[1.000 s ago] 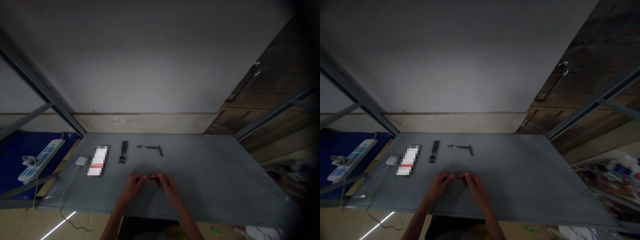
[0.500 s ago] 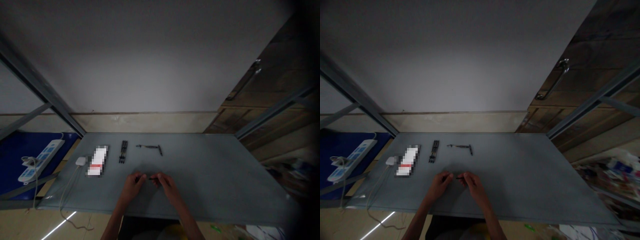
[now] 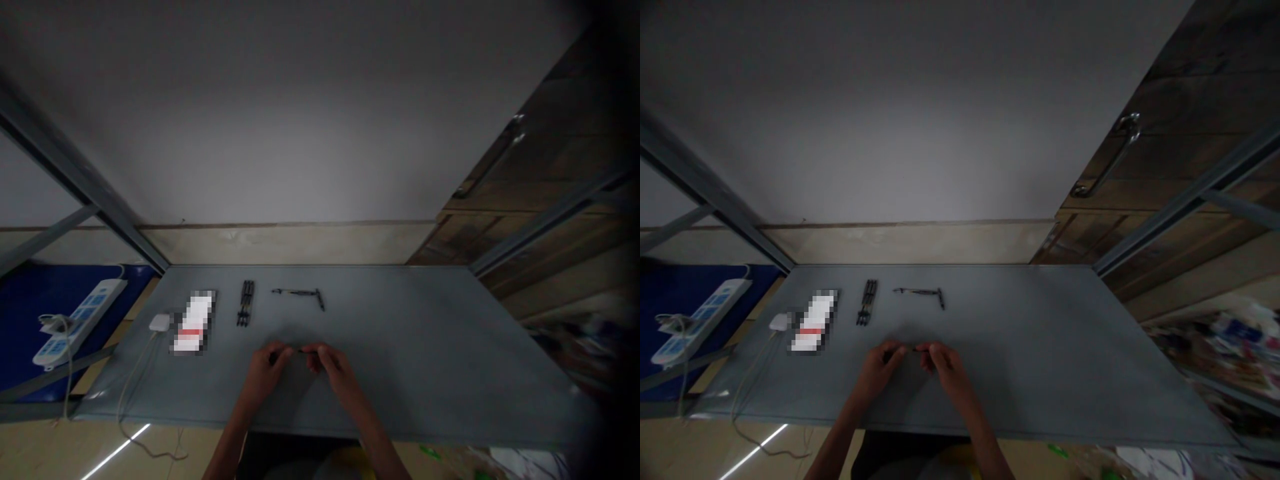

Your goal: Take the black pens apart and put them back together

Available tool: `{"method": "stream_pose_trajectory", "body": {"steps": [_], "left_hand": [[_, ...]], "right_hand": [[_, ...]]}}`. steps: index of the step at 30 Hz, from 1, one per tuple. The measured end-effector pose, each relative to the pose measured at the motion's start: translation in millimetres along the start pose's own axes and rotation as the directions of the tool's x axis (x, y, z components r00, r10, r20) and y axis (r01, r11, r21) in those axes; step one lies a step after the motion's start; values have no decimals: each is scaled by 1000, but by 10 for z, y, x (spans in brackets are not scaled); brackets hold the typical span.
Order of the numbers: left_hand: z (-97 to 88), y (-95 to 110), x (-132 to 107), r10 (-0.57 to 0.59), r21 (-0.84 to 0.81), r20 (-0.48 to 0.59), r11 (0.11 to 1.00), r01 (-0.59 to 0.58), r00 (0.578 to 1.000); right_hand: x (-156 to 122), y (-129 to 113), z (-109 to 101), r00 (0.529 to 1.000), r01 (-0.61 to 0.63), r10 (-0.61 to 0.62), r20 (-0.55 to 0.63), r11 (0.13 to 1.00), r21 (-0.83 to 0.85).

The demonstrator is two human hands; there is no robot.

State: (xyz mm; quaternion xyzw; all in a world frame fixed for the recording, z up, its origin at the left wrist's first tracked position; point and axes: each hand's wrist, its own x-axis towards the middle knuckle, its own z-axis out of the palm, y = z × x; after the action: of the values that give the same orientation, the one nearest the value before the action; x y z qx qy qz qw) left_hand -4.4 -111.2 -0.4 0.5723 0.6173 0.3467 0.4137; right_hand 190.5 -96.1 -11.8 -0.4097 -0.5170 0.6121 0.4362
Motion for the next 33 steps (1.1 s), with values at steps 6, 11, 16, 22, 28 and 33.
{"method": "stream_pose_trajectory", "body": {"steps": [6, 11, 16, 22, 28, 33], "left_hand": [[22, -34, 22, -24, 49, -21, 998, 25, 999], [-14, -39, 18, -19, 6, 20, 1000, 19, 1000], [-27, -15, 13, -31, 1, 42, 1000, 31, 999], [1, 25, 19, -13, 22, -6, 1000, 13, 1000], [9, -11, 36, 0, 51, -3, 999, 0, 1000], [-15, 9, 23, -7, 29, 25, 1000, 6, 1000]], "right_hand": [[1, 22, -6, 1000, 7, -7, -13, 999, -42], [11, 64, -4, 1000, -1, 1, -2, 1000, -30], [9, 61, -4, 1000, -12, 12, -5, 999, -39], [1, -1, 0, 1000, -2, 1, -19, 997, -73], [30, -7, 3, 1000, 1, -2, -8, 997, -82], [47, 58, 9, 996, -83, 82, -28, 995, -50]]}}
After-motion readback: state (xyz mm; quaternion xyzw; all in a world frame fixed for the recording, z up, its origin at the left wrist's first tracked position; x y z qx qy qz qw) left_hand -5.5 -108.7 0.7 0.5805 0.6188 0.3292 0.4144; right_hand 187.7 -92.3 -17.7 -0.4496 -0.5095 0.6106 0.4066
